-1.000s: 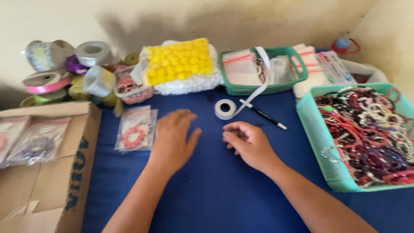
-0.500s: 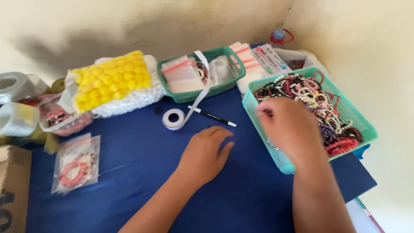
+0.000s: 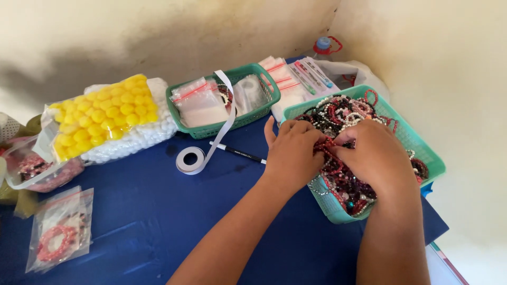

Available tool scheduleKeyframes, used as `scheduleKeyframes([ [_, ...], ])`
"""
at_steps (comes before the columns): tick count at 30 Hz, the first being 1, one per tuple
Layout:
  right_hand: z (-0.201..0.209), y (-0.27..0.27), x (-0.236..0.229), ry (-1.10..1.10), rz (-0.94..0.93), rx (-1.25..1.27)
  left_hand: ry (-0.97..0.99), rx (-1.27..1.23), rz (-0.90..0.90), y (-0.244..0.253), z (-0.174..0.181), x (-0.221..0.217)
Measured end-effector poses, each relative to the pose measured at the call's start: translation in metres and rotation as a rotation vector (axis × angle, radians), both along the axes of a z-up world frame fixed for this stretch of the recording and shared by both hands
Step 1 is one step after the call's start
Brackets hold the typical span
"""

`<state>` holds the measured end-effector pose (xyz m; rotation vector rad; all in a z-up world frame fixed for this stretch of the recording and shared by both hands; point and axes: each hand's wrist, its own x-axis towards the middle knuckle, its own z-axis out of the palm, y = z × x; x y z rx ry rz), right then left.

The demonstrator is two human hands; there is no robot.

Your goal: The person selects beaded bracelets from a basket and places them individually into small plastic bags.

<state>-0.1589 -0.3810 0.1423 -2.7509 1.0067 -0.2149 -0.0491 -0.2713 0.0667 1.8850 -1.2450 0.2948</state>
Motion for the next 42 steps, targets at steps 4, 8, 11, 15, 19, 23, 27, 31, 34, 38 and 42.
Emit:
scheduleKeyframes([
  [4, -0.006, -0.004, 0.0, -0.115, 0.067, -0.044, 0.008, -0.016, 0.006, -0.001, -0.005, 0.002],
  [8, 0.0, 0.005, 0.003, -0.407, -0.015, 0.178, 0.098, -0.185, -0.058, 0.007, -0.005, 0.01],
  [11, -0.004, 0.008, 0.006, -0.626, 0.052, 0.31, 0.253, -0.32, -0.168, 0.023, 0.001, 0.015],
  [15, -0.007, 0.034, 0.014, -0.837, 0.206, 0.532, 0.597, -0.556, -0.355, 0.051, 0.002, 0.022],
  [19, -0.009, 0.086, 0.029, -0.668, 0.354, 0.479, 0.793, -0.574, -0.354, 0.104, -0.002, 0.039],
  [23, -0.041, 0.135, 0.053, -0.438, 0.431, 0.546, 0.853, -0.47, -0.144, 0.167, -0.027, 0.058],
  [27, -0.09, 0.159, 0.065, -0.253, 0.71, 0.583, 0.938, -0.447, 0.055, 0.225, -0.051, 0.061],
  [31, -0.09, 0.181, 0.065, -0.219, 0.765, 0.539, 1.046, -0.48, 0.142, 0.257, -0.058, 0.051],
  [34, -0.088, 0.191, 0.063, -0.279, 0.831, 0.485, 1.09, -0.47, 0.153, 0.267, -0.061, 0.042],
  [38, -0.093, 0.197, 0.062, -0.549, 1.097, 0.297, 1.066, -0.416, 0.029, 0.264, -0.071, 0.032],
  [42, -0.104, 0.201, 0.059, -0.568, 1.014, 0.366, 1.081, -0.376, -0.118, 0.262, -0.074, 0.026],
])
